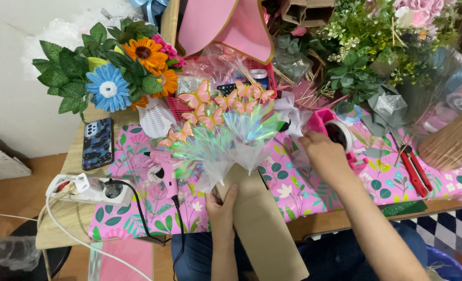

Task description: The person wraps a decorative bouquet of butterfly-shaped lights with brown paper, securing it with tape. They adjust the arrangement and then pick up a pink sheet of wrapping paper.

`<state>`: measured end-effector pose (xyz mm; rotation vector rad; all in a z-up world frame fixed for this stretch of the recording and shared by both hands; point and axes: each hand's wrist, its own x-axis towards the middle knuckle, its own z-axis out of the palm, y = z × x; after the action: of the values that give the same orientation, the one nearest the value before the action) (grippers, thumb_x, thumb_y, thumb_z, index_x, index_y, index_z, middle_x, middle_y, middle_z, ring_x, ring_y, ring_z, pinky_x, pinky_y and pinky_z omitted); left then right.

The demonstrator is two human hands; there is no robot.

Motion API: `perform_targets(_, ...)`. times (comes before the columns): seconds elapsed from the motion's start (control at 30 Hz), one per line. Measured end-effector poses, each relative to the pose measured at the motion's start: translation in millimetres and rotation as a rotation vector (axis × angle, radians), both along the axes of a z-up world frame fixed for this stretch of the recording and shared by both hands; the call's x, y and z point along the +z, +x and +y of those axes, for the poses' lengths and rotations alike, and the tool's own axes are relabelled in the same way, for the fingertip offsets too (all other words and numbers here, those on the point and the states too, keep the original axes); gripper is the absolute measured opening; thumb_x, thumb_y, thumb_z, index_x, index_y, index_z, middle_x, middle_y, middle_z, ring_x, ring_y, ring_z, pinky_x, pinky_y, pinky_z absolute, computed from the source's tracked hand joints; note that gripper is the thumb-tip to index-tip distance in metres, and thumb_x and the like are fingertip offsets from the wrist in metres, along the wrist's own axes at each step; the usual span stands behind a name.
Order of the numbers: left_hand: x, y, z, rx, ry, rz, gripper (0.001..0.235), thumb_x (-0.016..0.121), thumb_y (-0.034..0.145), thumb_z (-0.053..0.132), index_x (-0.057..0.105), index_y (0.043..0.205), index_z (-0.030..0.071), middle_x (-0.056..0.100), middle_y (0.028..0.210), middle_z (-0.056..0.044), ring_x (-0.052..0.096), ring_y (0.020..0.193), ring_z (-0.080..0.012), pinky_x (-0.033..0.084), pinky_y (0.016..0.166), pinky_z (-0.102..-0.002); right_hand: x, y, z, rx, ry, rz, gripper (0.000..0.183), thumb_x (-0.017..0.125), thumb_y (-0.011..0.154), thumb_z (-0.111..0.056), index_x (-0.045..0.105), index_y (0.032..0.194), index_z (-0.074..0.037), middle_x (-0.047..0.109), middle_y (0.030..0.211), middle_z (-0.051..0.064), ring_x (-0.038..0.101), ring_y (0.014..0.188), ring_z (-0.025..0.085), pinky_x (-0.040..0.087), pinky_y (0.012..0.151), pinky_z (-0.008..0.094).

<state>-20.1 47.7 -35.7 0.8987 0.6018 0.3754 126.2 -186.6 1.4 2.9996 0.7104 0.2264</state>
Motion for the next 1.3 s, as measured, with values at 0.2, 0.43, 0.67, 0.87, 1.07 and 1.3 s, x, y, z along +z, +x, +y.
perform_targets(0.2, -6, -1, -4, -0.054, 0.009, 0.044, 0.065, 0.079, 0.076, 0.007, 0.058, 0.138, 0.008, 0.074, 0.127, -0.013, 0.070, 0.109, -0.0218, 0.059, 0.090, -0.034, -85, 57, -1, 0.134, -0.257, -0.440, 0.036, 0.052, 0.101, -0.039, 0.072, 0.092, -0.011, 0.075, 0.090, 0.005, 0.068, 0.094, 0.028, 0.052, 0.044, 0.038)
perform_targets(0.43, 22, -8, -13, -0.138, 0.099, 0.054, 0.083, 0.080, 0.073, 0.020, 0.049, 0.150, 0.012, 0.065, 0.145, -0.007, 0.062, 0.133, -0.0204, 0.051, 0.109, -0.033, -47, 14, -22, 0.057, -0.229, -0.183, 0.025, 0.068, 0.084, -0.010, 0.065, 0.109, -0.008, 0.068, 0.102, 0.007, 0.067, 0.098, 0.027, 0.057, 0.045, 0.040)
perform_targets(0.67, 9, -6, -27, -0.170, 0.189, 0.046, 0.076, 0.081, 0.074, 0.021, 0.053, 0.144, 0.012, 0.065, 0.144, -0.006, 0.061, 0.132, -0.0179, 0.048, 0.112, -0.031, 1, -79, 9, -0.116, 0.971, 0.383, 0.025, 0.065, 0.096, -0.025, 0.075, 0.112, -0.009, 0.076, 0.101, 0.004, 0.071, 0.079, 0.018, 0.058, 0.072, 0.034)
perform_targets(0.87, -7, -2, -33, -0.181, 0.256, -0.039, 0.073, 0.083, 0.075, 0.021, 0.054, 0.142, 0.009, 0.065, 0.144, -0.009, 0.061, 0.133, -0.0202, 0.049, 0.111, -0.032, -37, -91, 36, -0.119, 1.690, 0.730, 0.022, 0.071, 0.093, -0.013, 0.065, 0.111, -0.003, 0.066, 0.105, 0.006, 0.063, 0.104, 0.014, 0.050, 0.095, 0.027)
perform_targets(1.07, -2, -4, -25, -0.276, 0.304, -0.043, 0.079, 0.083, 0.076, 0.026, 0.051, 0.146, 0.011, 0.059, 0.150, -0.007, 0.055, 0.139, -0.0189, 0.043, 0.116, -0.032, -44, -87, 40, -0.241, 1.943, 0.813, 0.036, 0.069, 0.088, -0.003, 0.062, 0.123, 0.002, 0.072, 0.123, 0.020, 0.068, 0.112, 0.028, 0.054, 0.093, 0.038)
perform_targets(1.3, 2, -1, -25, -0.458, 0.494, 0.109, 0.091, 0.081, 0.074, 0.033, 0.040, 0.153, 0.015, 0.053, 0.155, -0.005, 0.050, 0.143, -0.0191, 0.039, 0.117, -0.035, -42, -98, 46, -0.199, 1.971, 0.705, 0.037, 0.068, 0.090, -0.008, 0.061, 0.126, -0.001, 0.071, 0.129, 0.016, 0.066, 0.120, 0.025, 0.051, 0.100, 0.037)
